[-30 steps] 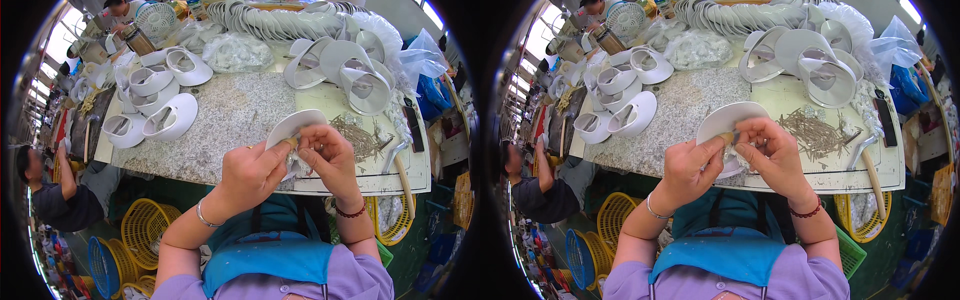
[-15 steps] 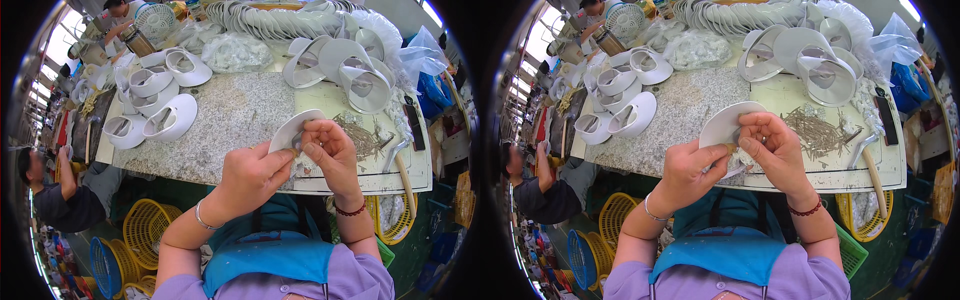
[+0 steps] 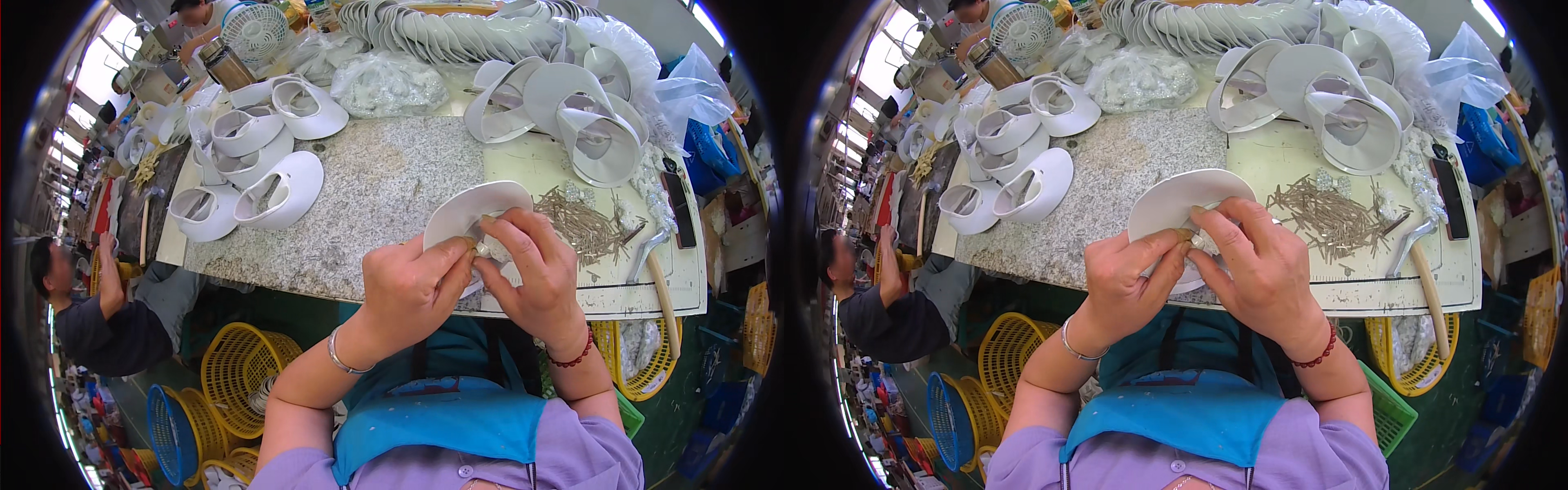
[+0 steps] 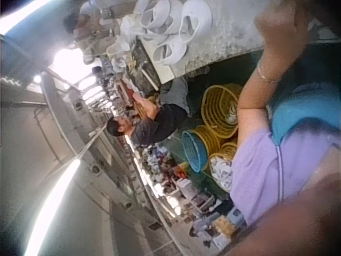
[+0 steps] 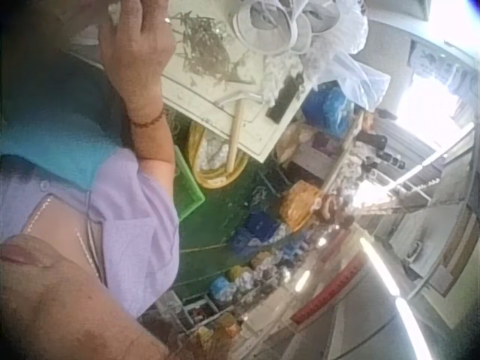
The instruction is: The person assembles shoe uppers by attaching decorative bows onto the shoe components by hand and securing the parts using a hammer.
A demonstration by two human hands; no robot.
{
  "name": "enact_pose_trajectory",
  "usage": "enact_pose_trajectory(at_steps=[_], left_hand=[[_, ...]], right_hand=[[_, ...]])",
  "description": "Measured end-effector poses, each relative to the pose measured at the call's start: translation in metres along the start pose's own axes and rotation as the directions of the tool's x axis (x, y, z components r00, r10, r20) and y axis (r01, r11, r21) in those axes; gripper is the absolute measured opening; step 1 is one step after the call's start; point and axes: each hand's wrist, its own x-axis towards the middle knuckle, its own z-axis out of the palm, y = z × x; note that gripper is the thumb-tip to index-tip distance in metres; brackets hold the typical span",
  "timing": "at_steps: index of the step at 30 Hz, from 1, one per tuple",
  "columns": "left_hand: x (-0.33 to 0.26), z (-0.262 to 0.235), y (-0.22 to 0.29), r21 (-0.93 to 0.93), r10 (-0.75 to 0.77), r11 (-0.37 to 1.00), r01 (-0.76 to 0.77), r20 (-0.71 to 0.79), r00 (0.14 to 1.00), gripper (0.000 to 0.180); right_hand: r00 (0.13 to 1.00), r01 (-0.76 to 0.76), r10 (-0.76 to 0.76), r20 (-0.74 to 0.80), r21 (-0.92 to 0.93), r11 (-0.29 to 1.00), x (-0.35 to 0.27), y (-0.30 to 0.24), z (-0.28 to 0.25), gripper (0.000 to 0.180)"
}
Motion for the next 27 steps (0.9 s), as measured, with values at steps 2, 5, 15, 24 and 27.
enact_pose_trajectory(at_steps=[2,5,15,24,27], left_hand=[[-0.001,0.001,0.001,-0.003,0.002,1.000,-0.002,-0.018,1.000,0.012],[0.000,0.002,0.004,-0.016,-0.004,1.000,0.003,-0.045,0.999,0.011],[-0.002,0.002,0.005,-0.141,-0.091,0.986,0.085,-0.040,0.995,0.011],[-0.004,0.009,0.005,-0.148,-0.028,0.989,0.008,-0.130,0.991,0.012],[-0.006,0.010,0.004,-0.183,-0.037,0.983,0.011,-0.141,0.989,0.013]], right_hand=[[0.999,0.013,-0.009,0.049,-0.071,0.997,0.000,-0.002,-0.002,0.038],[0.998,0.035,-0.025,0.057,-0.197,0.980,0.001,-0.006,-0.001,0.042],[0.995,0.002,0.028,0.097,-0.294,0.956,-0.005,-0.014,0.000,0.041],[0.997,-0.082,0.082,0.004,0.105,0.991,-0.004,-0.005,0.006,0.034],[1.000,-0.024,0.026,-0.015,0.131,0.991,-0.003,0.001,0.007,0.032]])
